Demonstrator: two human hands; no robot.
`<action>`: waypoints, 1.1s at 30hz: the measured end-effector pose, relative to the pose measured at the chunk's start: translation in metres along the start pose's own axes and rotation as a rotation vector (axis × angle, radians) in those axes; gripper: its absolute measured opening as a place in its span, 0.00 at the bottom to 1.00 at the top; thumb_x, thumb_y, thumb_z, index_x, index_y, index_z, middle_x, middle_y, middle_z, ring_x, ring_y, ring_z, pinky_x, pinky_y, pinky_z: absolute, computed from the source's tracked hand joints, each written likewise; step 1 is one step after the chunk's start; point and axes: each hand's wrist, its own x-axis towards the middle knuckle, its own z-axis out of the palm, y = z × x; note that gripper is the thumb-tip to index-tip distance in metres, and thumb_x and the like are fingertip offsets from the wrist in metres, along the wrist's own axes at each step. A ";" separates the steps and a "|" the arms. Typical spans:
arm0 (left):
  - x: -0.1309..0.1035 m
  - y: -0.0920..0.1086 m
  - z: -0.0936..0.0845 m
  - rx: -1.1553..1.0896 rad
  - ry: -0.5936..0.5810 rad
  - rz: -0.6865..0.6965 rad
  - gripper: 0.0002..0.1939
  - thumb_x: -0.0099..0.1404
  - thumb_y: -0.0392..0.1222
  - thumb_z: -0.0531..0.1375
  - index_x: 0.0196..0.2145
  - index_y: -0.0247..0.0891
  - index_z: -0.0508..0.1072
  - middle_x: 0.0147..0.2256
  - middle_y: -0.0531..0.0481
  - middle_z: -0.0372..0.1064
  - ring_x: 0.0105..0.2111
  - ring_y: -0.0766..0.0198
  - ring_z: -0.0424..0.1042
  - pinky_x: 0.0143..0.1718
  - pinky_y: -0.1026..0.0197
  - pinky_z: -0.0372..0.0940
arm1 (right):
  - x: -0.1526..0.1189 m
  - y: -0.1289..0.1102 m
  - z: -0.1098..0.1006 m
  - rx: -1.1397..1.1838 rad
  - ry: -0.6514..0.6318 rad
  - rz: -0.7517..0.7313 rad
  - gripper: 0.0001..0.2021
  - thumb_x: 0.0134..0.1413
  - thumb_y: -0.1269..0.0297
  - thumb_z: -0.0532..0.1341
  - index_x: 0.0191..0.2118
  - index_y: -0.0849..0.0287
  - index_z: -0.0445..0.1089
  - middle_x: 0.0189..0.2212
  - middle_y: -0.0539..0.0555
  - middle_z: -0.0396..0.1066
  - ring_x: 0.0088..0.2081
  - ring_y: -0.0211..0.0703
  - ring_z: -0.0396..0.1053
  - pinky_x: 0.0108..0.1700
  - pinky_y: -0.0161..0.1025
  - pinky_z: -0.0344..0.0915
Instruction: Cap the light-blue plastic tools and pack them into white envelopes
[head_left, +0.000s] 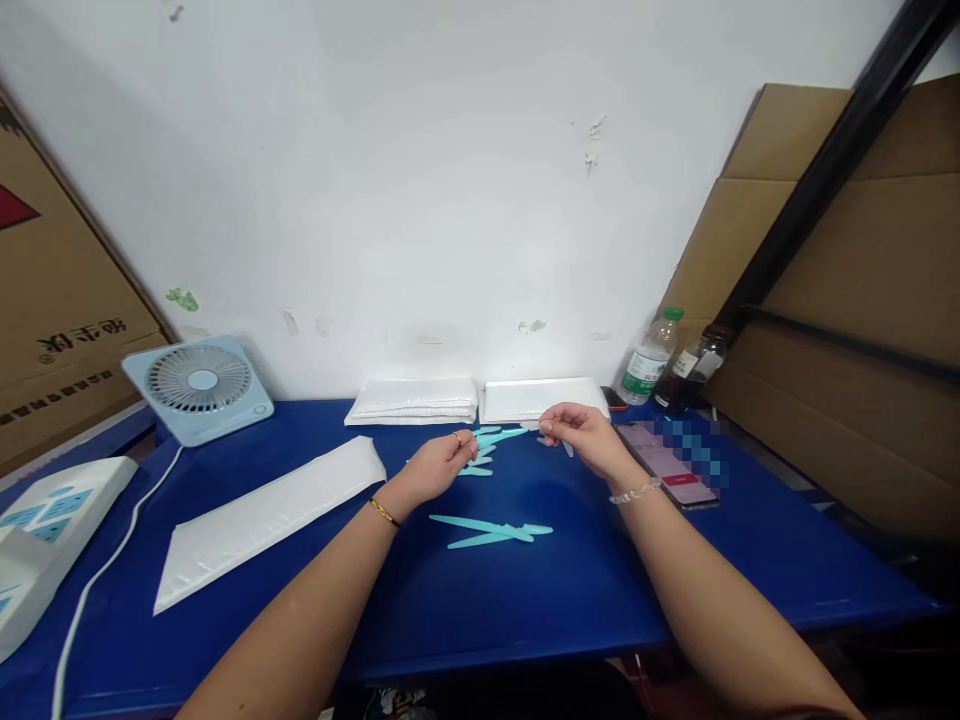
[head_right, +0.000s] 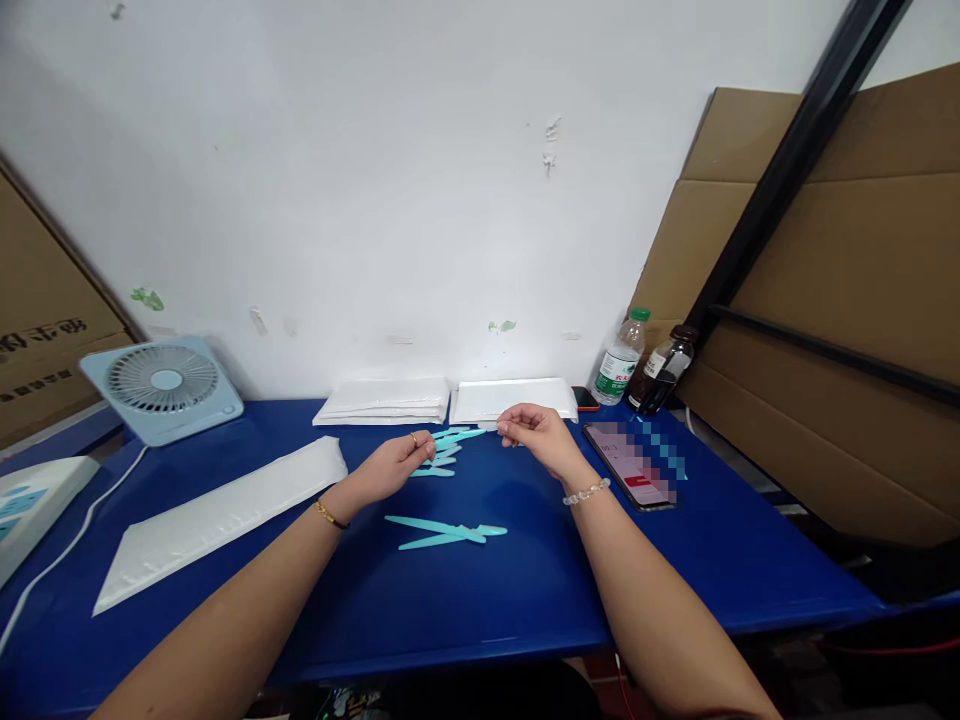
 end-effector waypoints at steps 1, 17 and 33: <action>0.000 0.000 0.000 0.001 0.000 -0.002 0.21 0.68 0.56 0.42 0.31 0.39 0.64 0.27 0.55 0.61 0.27 0.66 0.60 0.32 0.64 0.56 | 0.000 0.000 0.000 -0.002 -0.007 0.002 0.15 0.43 0.53 0.67 0.31 0.60 0.72 0.23 0.51 0.70 0.26 0.37 0.68 0.30 0.36 0.65; -0.002 0.002 0.000 0.078 -0.010 0.009 0.20 0.68 0.54 0.43 0.31 0.39 0.65 0.26 0.55 0.63 0.27 0.66 0.61 0.30 0.65 0.55 | -0.001 0.008 0.018 -0.056 -0.151 0.023 0.16 0.45 0.52 0.66 0.33 0.61 0.72 0.24 0.52 0.72 0.27 0.40 0.70 0.32 0.37 0.68; -0.009 0.005 0.001 0.233 -0.229 0.096 0.16 0.54 0.53 0.62 0.38 0.42 0.73 0.33 0.50 0.68 0.32 0.61 0.67 0.30 0.63 0.58 | 0.010 0.042 -0.042 -1.059 0.019 0.190 0.05 0.42 0.67 0.65 0.21 0.58 0.72 0.22 0.54 0.73 0.26 0.42 0.68 0.28 0.35 0.59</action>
